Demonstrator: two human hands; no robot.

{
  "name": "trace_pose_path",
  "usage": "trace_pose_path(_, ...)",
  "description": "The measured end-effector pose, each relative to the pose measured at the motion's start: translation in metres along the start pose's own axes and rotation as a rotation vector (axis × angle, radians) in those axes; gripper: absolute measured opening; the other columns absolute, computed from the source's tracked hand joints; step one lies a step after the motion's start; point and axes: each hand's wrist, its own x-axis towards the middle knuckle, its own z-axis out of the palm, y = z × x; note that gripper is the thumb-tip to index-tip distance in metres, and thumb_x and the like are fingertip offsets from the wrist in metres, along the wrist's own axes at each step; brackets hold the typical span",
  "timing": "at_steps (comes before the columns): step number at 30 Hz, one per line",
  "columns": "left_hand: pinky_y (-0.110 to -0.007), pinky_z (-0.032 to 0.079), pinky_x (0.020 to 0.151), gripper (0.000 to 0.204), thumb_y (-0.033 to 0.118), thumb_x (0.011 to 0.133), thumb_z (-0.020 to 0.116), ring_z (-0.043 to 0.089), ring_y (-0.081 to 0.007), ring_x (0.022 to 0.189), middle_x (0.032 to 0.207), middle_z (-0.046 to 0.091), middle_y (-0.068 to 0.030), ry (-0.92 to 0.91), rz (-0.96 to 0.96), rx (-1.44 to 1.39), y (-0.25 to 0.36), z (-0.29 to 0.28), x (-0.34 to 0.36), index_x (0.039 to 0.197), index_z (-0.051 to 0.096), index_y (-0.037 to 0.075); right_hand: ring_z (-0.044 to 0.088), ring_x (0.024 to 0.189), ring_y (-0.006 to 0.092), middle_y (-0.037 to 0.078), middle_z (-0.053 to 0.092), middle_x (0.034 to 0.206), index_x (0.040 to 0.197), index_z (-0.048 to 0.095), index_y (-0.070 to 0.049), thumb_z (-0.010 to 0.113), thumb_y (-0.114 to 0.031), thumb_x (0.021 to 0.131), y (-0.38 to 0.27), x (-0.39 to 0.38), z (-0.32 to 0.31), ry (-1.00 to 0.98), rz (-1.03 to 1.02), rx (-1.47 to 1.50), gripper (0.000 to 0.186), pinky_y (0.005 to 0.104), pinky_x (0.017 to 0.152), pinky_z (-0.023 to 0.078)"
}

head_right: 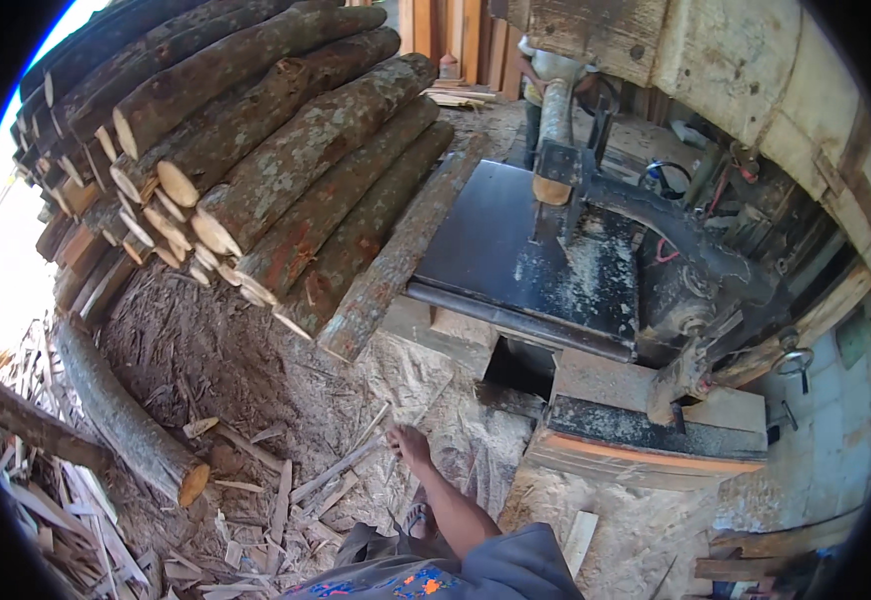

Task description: The person feeds wooden logs into a large saw machine one at a time and removes the cut planks, using their hands and a hook tool to manipulate the wood.

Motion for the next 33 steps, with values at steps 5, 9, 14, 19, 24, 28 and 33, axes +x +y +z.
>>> trace_pose_path(5, -0.035, 0.047, 0.068, 0.046, 0.045, 0.089, 0.052, 0.059, -0.0220, 0.083, 0.098, 0.061, -0.0069, -0.287, 0.151, 0.026, 0.150, 0.105, 0.030, 0.118, 0.051, 0.009, 0.055, 0.055, 0.0120, 0.005, 0.062, 0.072, 0.095, 0.061, -0.004, 0.058, -0.026, 0.089, 0.129, -0.076, -0.140, 0.448, 0.048, -0.070, 0.023, 0.0257, 0.046, 0.044)
trace_pose_path(9, -0.039, 0.047, 0.073, 0.068, 0.059, 0.087, 0.047, 0.056, -0.0272, 0.092, 0.114, 0.054, -0.0148, -0.219, 0.511, -0.398, 0.319, 0.175, 0.075, 0.132, 0.037, 0.009, 0.058, 0.053, 0.0173, 0.009, 0.063, 0.074, 0.095, 0.060, -0.004, 0.055, -0.024, 0.087, 0.160, -0.150, -0.241, 0.734, 0.244, 0.024, 0.022, 0.0306, 0.046, 0.046)
trace_pose_path(14, -0.041, 0.045, 0.083, 0.088, 0.074, 0.083, 0.034, 0.056, -0.0286, 0.104, 0.127, 0.047, -0.0171, -0.360, 0.631, -0.538, 0.527, 0.256, -0.007, 0.143, 0.020, 0.011, 0.057, 0.055, 0.0211, 0.008, 0.063, 0.076, 0.088, 0.056, -0.009, 0.053, -0.024, 0.085, 0.223, -0.204, -0.349, 0.913, 0.495, 0.072, 0.015, 0.0349, 0.047, 0.046)
trace_pose_path(19, -0.040, 0.048, 0.073, 0.090, 0.073, 0.081, 0.040, 0.059, -0.0294, 0.095, 0.121, 0.052, -0.0202, -0.297, 0.589, -0.413, 0.504, 0.323, -0.028, 0.145, 0.006, 0.020, 0.063, 0.075, 0.0155, 0.005, 0.065, 0.082, 0.084, 0.064, -0.011, 0.063, -0.026, 0.081, 0.161, -0.155, -0.346, 0.779, 0.473, 0.258, 0.015, 0.0336, 0.064, 0.051)
trace_pose_path(24, -0.033, 0.047, 0.059, 0.046, 0.046, 0.087, 0.055, 0.062, -0.0178, 0.075, 0.099, 0.064, -0.0101, -0.557, 0.268, 0.236, 0.401, 0.375, 0.061, 0.117, 0.057, 0.012, 0.062, 0.089, 0.0232, 0.010, 0.065, 0.096, 0.095, 0.066, -0.015, 0.059, -0.035, 0.080, 0.082, -0.038, -0.366, 0.449, 0.270, -0.529, 0.026, 0.0361, 0.076, 0.049)
trace_pose_path(28, -0.031, 0.050, 0.063, 0.051, 0.038, 0.085, 0.062, 0.063, -0.0165, 0.073, 0.093, 0.068, -0.0112, -0.147, 0.646, 0.476, 0.386, 0.406, 0.044, 0.118, 0.058, 0.000, 0.061, 0.101, 0.0293, 0.014, 0.065, 0.107, 0.103, 0.068, -0.018, 0.057, -0.042, 0.079, 0.032, 0.012, -0.390, 0.424, 0.144, -0.760, 0.036, 0.0382, 0.086, 0.047)
trace_pose_path(33, -0.028, 0.050, 0.064, 0.053, 0.038, 0.086, 0.060, 0.062, -0.0167, 0.072, 0.097, 0.067, -0.0138, -0.357, 0.556, 0.299, 0.451, 0.434, 0.016, 0.120, 0.055, -0.003, 0.065, 0.087, 0.0246, 0.011, 0.068, 0.096, 0.105, 0.065, -0.013, 0.057, -0.038, 0.083, 0.003, 0.062, -0.434, 0.312, -0.051, -1.233, 0.034, 0.0358, 0.074, 0.051)
